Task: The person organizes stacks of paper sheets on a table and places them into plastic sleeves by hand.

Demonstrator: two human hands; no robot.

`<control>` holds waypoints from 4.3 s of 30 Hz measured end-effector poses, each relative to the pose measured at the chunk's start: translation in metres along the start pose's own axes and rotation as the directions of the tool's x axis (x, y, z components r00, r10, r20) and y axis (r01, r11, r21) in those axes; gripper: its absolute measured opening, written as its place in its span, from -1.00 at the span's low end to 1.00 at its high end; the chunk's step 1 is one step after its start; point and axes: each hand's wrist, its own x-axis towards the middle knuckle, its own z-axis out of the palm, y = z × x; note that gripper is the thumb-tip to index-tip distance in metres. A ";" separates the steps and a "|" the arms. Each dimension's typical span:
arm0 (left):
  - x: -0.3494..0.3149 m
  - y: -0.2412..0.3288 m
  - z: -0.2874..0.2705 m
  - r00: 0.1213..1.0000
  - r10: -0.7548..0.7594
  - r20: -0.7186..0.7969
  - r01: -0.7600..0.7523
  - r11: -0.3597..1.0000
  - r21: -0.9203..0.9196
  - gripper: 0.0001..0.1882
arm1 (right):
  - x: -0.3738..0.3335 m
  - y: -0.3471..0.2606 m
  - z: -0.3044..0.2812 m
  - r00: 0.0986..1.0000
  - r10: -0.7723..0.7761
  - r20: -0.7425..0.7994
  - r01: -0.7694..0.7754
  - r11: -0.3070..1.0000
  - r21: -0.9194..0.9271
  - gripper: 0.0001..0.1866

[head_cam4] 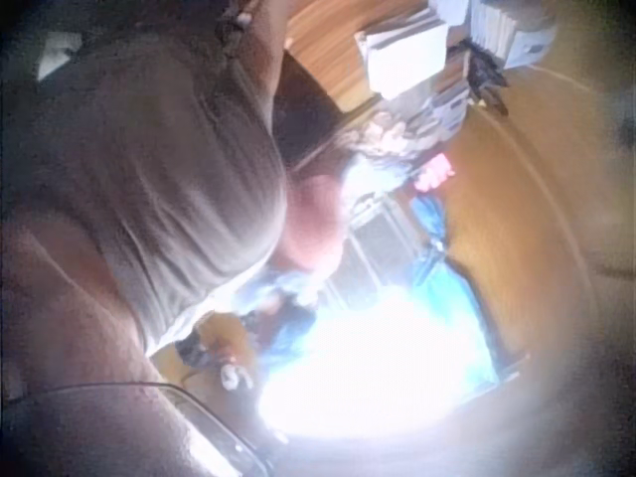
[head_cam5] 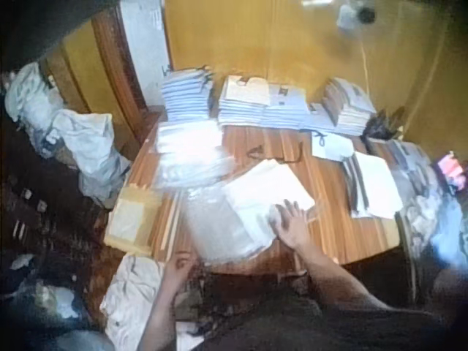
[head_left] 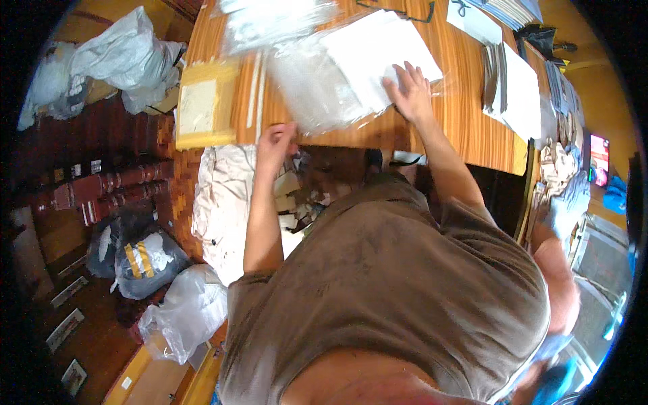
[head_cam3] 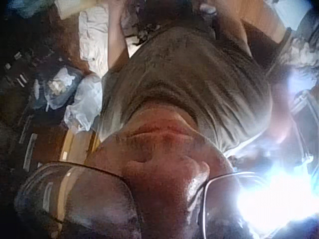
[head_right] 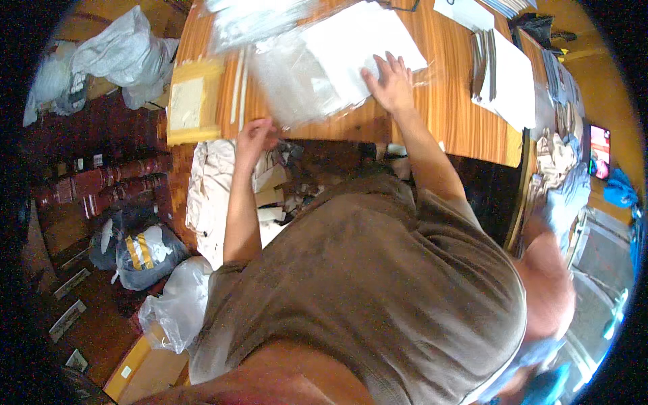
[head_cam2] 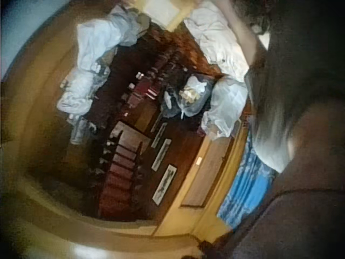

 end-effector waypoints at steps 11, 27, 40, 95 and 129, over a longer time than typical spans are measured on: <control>0.051 0.061 0.095 0.990 -0.065 -0.123 0.128 0.771 0.624 -0.62 | 0.086 0.110 -0.047 0.938 0.219 0.268 -0.325 0.823 0.466 -0.22; 0.175 0.088 0.033 0.753 0.086 0.653 -0.558 0.609 0.563 -0.65 | 0.018 0.054 -0.027 0.834 0.550 0.049 -0.504 0.721 0.476 -0.36; 0.165 0.098 0.052 0.755 0.494 0.432 -0.638 0.401 0.657 -0.49 | -0.006 0.047 -0.044 0.676 0.692 0.253 -0.685 0.462 0.563 -0.65; 0.154 0.122 0.141 0.748 0.230 0.622 -0.540 0.756 0.370 -0.55 | 0.003 0.029 -0.062 0.949 0.268 0.163 -0.300 0.623 0.722 -0.70; 0.118 0.183 0.172 0.541 0.557 0.630 -0.813 0.539 0.221 -0.78 | 0.028 0.046 -0.083 0.948 -0.048 0.315 -0.105 0.886 0.451 -0.84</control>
